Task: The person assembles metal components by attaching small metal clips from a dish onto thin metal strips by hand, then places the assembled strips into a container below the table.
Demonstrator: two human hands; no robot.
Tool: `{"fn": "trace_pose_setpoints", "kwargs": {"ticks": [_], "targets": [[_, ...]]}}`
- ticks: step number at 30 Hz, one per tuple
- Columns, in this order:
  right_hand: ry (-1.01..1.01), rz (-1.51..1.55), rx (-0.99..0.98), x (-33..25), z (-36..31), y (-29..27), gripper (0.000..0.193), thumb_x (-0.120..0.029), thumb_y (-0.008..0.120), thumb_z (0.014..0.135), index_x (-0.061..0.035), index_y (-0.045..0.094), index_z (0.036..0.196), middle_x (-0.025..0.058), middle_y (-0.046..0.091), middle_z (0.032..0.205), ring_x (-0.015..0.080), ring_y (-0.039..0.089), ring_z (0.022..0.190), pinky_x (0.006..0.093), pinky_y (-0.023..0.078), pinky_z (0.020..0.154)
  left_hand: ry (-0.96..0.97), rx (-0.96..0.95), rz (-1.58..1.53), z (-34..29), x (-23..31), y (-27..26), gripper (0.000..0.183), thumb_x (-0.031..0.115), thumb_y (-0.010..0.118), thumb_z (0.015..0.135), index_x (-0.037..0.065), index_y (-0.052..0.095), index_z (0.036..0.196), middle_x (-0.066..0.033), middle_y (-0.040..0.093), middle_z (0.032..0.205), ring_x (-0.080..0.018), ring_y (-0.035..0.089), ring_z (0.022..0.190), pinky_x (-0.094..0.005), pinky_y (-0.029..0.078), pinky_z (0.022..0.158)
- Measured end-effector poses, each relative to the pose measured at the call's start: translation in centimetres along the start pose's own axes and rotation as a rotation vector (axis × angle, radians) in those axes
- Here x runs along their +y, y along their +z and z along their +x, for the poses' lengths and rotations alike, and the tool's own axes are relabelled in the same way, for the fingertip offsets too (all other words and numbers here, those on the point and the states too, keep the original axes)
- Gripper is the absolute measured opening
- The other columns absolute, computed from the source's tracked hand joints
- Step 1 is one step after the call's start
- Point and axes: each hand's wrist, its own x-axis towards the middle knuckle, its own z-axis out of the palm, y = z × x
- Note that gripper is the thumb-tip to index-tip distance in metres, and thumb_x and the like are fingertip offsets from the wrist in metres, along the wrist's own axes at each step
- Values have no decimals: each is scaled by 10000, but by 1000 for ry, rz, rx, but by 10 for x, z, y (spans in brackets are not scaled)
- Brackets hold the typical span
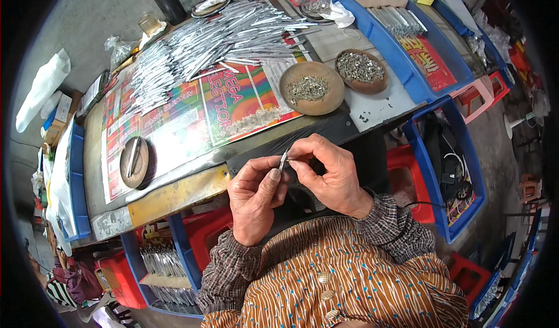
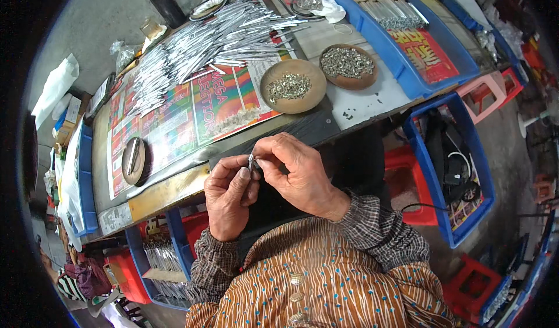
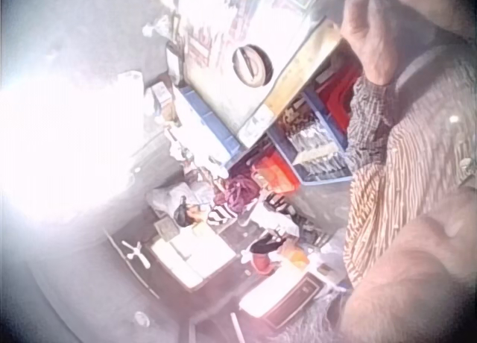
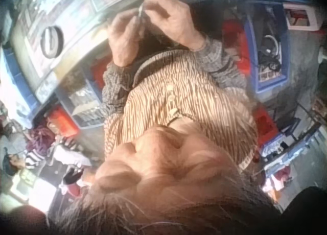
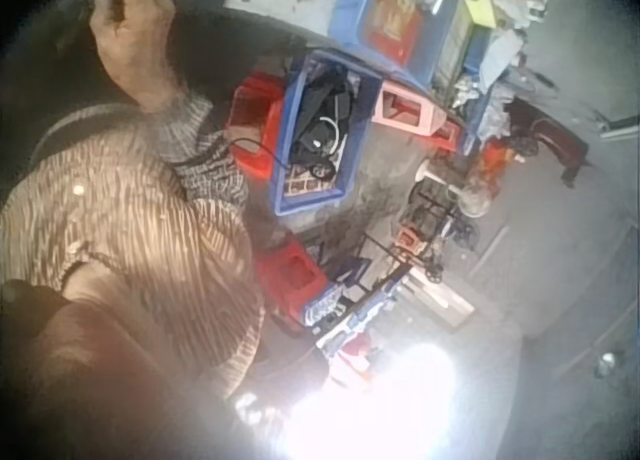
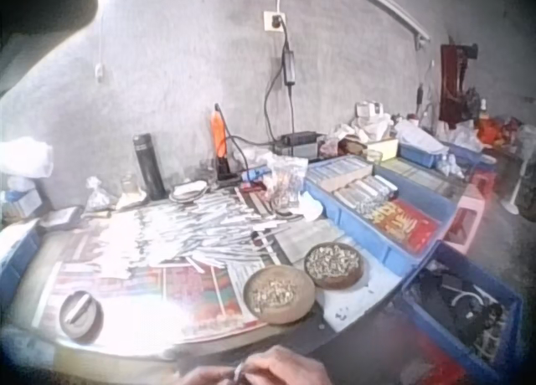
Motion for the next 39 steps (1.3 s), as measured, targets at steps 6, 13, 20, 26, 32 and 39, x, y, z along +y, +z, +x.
{"fn": "trace_pose_setpoints", "kwargs": {"ticks": [6,13,20,26,32,39], "targets": [[9,10,-51,3,-1,-2,217,69,621,806,-14,566,999,67,595,893,145,614,761,263,528,644,-22,24,-1,-1,-1,1,187,76,566,937,-4,585,1106,-41,617,844,-52,498,606,-163,364,484],[17,-14,-37,5,-1,-1,205,60,634,799,-16,560,975,65,589,876,148,610,752,265,522,641,4,20,42,-1,-4,2,205,64,550,943,-6,582,1133,-36,618,846,-48,497,606,-163,376,488],[-47,-94,-8,8,0,0,202,75,654,779,-2,578,950,66,618,833,144,618,716,259,506,636,143,71,250,-3,-10,3,212,-14,549,921,-26,608,1124,-17,583,804,-43,497,602,-169,382,503],[-71,-94,-5,8,-1,0,203,59,667,787,5,571,958,69,622,840,137,611,715,259,504,632,264,105,480,-2,-12,1,229,-75,548,894,-25,630,1102,-3,543,782,-45,499,604,-181,411,524],[49,-7,8,6,-3,-1,203,32,678,804,4,572,975,56,635,847,110,622,751,243,523,676,247,98,482,-2,-12,1,238,-74,557,887,-18,630,1106,-2,542,785,-40,497,609,-180,414,529],[42,-30,-6,8,-1,-4,203,6,690,812,-1,574,979,47,641,837,93,623,760,244,528,688,232,65,451,0,-13,4,206,5,545,932,-15,601,1130,-13,582,820,-39,473,593,-175,350,493]]}}
